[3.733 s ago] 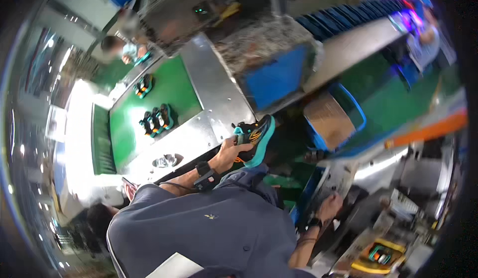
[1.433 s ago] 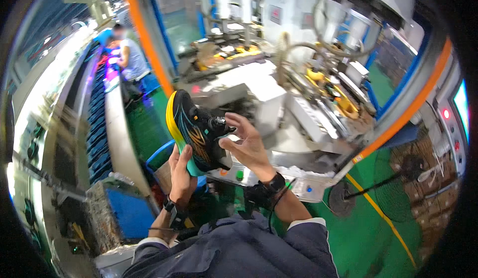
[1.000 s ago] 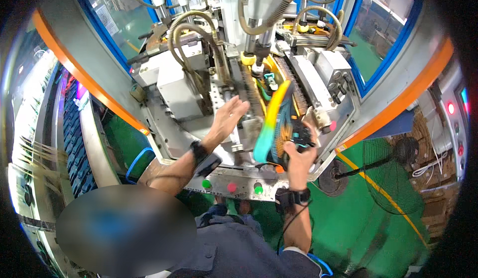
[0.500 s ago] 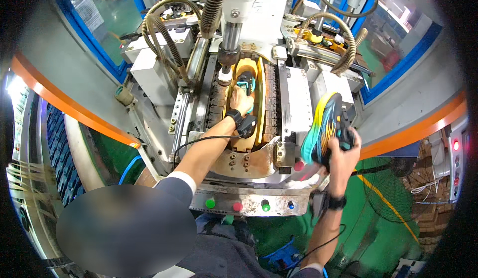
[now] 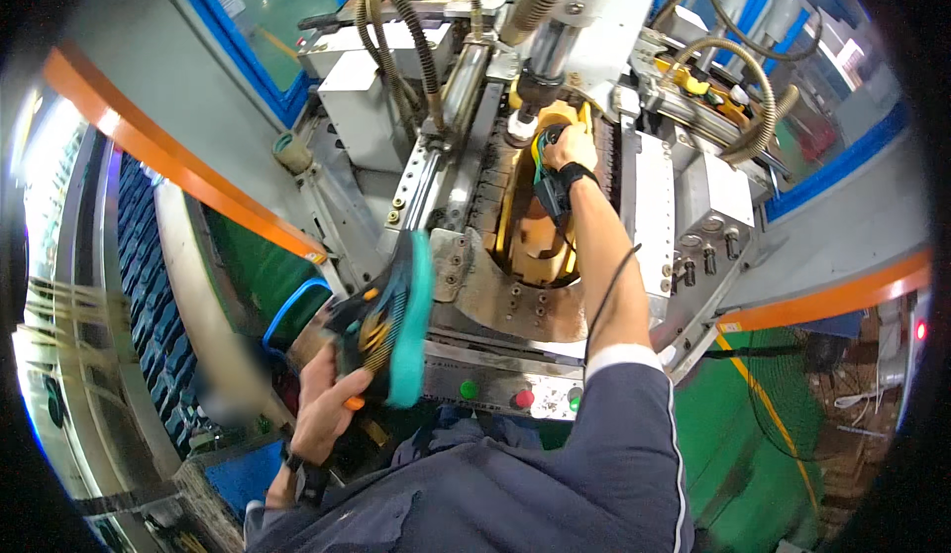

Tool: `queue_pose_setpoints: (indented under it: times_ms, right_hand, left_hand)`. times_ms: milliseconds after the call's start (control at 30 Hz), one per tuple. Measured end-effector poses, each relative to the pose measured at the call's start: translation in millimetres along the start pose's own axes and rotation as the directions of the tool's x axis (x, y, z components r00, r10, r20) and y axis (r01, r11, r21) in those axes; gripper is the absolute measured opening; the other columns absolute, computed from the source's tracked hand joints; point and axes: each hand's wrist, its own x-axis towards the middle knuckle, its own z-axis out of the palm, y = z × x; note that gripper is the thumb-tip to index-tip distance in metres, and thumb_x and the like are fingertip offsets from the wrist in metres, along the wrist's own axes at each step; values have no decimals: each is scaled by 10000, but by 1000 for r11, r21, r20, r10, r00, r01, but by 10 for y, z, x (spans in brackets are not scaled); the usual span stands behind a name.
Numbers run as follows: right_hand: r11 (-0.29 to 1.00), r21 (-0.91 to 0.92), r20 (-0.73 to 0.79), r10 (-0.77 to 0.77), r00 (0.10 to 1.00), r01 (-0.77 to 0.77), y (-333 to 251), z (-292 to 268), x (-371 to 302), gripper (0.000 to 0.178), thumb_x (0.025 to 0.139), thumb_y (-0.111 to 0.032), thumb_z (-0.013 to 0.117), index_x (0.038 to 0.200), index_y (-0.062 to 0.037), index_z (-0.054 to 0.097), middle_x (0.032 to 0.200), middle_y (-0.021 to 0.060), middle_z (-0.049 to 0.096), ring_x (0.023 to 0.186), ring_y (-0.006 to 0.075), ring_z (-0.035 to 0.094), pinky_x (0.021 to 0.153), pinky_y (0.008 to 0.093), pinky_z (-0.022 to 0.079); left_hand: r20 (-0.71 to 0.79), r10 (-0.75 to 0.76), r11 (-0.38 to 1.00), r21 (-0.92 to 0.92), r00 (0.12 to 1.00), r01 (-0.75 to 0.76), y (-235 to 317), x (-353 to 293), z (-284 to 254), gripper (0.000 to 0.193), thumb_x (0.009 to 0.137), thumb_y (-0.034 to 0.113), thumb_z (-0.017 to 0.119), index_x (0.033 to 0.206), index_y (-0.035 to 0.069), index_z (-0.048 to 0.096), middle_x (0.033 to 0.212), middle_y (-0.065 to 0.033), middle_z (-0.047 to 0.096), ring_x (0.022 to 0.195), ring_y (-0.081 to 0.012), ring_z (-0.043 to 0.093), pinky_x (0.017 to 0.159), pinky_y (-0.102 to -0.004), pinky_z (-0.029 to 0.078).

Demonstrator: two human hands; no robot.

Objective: The person picks up shoes from a conveyor belt, places them into a press machine, operates the machine via a control panel, and places the finished shoes back onto the belt.

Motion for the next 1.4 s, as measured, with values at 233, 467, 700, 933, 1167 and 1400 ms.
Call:
queue_pose_setpoints:
  times_ms: [233, 467, 700, 933, 1167, 1400]
  right_hand:
    - [997, -59, -28, 42, 999, -43, -167, 224, -337, 718, 803, -291, 651, 1346, -1, 283, 1047, 244, 659, 959, 389, 670, 829, 479, 543]
    - [548, 448, -81, -762, 643, 706, 132, 80, -3006, 180, 844, -49, 598, 1018, -17, 628, 978, 164, 633, 939, 328, 596, 850, 401, 475]
    - [180, 410, 64, -984, 168, 894, 494, 1564, -3919, 151, 831, -48, 570, 966, -39, 637, 923, 166, 614, 914, 363, 563, 874, 462, 425]
    - [164, 407, 117, -985, 126, 899, 617, 1986, -3667, 222, 849, -70, 535, 1047, -55, 634, 993, 188, 608, 992, 376, 545, 901, 461, 418]
    - [254, 321, 81, -967, 241, 912, 407, 1867, -3661, 237, 916, -98, 532, 1093, 15, 642, 1039, 189, 623, 937, 321, 604, 827, 399, 481]
    - [-111, 670, -360, -913, 191, 734, -2131, 493, -4948, 216, 964, -105, 562, 1122, 39, 597, 1060, 159, 633, 945, 241, 632, 835, 347, 519]
  left_hand:
    - [-523, 162, 954, -132, 837, -268, -373, -1083, -340, 438, 893, 8, 577, 1313, -37, 462, 1187, -96, 606, 1033, -183, 617, 929, -323, 492]
    - [-785, -75, 865, -358, 615, -351, -1384, -1721, -231, 377, 888, 26, 617, 1245, -46, 519, 1154, -108, 621, 996, -188, 628, 865, -310, 520]
    - [-886, -95, 857, -304, 454, -415, -2138, -2395, 40, 351, 864, 23, 657, 1177, -95, 549, 1082, -109, 636, 959, -174, 611, 896, -312, 481]
    - [-944, -326, 780, -295, 44, -552, -2846, -3196, -50, 325, 839, 24, 681, 1115, -119, 584, 1089, -143, 635, 959, -208, 604, 898, -325, 472]
    - [-815, -428, 764, -97, -390, -638, -3784, -4313, -723, 367, 801, 83, 713, 1079, -114, 577, 988, -154, 637, 882, -241, 644, 812, -343, 522]
    - [-686, -413, 886, -152, -599, -438, -5195, -5734, -1700, 343, 709, 135, 756, 976, -42, 634, 896, -124, 685, 766, -205, 670, 698, -348, 555]
